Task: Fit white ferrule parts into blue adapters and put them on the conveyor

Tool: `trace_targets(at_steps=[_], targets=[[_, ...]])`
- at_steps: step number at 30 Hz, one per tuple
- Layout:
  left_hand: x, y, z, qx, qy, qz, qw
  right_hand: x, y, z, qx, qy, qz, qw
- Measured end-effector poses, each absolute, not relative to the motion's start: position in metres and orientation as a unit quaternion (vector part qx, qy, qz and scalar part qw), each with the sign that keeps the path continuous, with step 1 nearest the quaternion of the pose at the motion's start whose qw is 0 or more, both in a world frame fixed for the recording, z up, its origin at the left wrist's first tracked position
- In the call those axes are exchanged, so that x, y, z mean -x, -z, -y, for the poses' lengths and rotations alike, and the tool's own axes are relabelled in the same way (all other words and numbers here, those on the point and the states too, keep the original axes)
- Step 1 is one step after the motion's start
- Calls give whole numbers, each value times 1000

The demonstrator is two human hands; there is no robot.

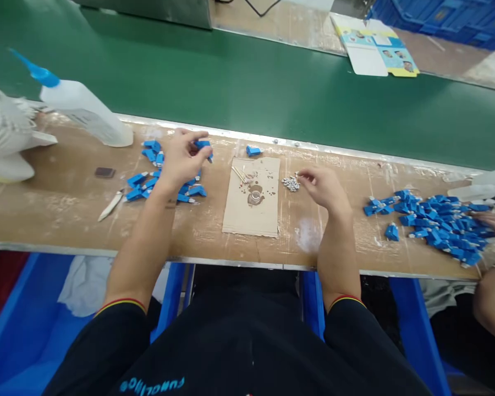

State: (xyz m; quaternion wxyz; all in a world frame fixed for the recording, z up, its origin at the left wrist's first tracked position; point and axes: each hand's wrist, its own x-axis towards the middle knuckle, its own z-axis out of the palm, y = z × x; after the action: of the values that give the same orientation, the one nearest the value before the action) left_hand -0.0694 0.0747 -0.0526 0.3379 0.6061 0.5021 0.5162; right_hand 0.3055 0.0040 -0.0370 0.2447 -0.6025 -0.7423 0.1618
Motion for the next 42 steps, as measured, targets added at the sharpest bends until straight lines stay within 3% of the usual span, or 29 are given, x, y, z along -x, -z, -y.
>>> trace_targets(at_steps=[4,10,13,17,20,25,30,42], targets=[[50,44,-53,-393,-635,-378,547,-291,51,-11,630,-151,759,63],[27,56,-22,-249,-587,-370,675,-276,65,-15,649,-129,749,31],[22,63,-10,-272,-545,-347,713,-278,62,-10,628,-144,756,115],[13,64,5,-325,-523,-317,722,-265,46,11,531,-190,738,370],[7,61,13,-352,-510,-322,715,-240,35,30,440,-212,737,467],[0,55,24,-375,-485,-300,730,-210,32,43,384,-214,740,510],[-9,56,33,-368,-467,-253,763,-205,35,45,376,-216,754,494],[-7,52,35,-537,-380,-282,698,-201,43,48,378,-129,771,497]])
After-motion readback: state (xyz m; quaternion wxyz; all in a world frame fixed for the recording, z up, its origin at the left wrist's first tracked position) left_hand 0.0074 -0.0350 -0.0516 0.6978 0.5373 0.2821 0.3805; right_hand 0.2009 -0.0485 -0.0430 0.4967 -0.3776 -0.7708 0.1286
